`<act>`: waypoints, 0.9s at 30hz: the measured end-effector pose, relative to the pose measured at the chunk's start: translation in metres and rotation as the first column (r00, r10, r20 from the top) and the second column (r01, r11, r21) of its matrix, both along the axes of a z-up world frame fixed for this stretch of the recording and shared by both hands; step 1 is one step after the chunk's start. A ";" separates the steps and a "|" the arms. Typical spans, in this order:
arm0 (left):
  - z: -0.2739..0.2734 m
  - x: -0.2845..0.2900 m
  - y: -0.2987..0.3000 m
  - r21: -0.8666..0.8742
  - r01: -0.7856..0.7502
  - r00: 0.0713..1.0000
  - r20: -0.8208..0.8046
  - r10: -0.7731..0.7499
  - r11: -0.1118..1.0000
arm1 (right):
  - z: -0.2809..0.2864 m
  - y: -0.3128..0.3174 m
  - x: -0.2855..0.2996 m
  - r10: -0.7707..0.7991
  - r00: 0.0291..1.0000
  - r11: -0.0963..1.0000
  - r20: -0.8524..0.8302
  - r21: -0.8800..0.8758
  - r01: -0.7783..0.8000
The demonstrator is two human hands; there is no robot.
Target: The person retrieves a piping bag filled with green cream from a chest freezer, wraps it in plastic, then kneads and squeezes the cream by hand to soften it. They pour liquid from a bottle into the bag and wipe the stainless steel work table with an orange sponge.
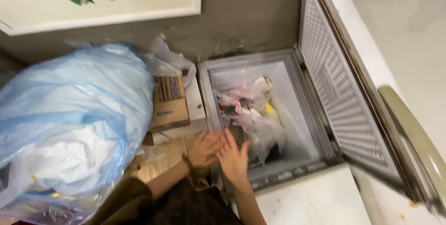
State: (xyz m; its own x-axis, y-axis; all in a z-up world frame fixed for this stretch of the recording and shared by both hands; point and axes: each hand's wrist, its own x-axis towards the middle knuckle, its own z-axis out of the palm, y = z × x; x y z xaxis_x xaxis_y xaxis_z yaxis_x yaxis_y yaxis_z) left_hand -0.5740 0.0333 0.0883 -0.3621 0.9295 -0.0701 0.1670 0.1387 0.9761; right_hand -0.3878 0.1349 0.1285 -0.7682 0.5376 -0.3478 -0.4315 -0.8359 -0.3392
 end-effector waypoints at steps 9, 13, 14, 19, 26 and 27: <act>0.062 0.054 0.048 0.040 -0.208 0.726 0.676 0.127 0.977 | -0.110 0.053 -0.042 -0.612 0.774 -0.333 0.164 0.834 -0.440; -0.010 0.021 0.025 0.018 0.278 0.858 0.445 -0.257 0.960 | -0.157 0.140 -0.049 -0.615 0.714 -0.007 0.334 0.903 -0.429; -0.051 0.018 0.018 -0.394 0.344 0.936 0.213 -0.280 0.852 | -0.169 0.155 -0.057 -0.622 0.697 0.070 0.357 0.912 -0.405; 0.043 -0.028 0.033 0.116 0.311 0.795 0.512 -0.325 0.943 | -0.327 0.251 -0.049 -0.726 0.506 0.230 0.466 0.858 -0.459; -0.131 0.006 -0.016 0.005 0.528 0.815 0.279 -0.508 0.850 | -0.430 0.343 -0.004 -0.555 0.022 0.453 0.831 0.325 -0.830; -0.182 -0.008 -0.007 0.003 0.556 0.781 0.340 -0.524 0.831 | -0.440 0.349 -0.002 -0.554 0.020 0.465 0.832 0.329 -0.822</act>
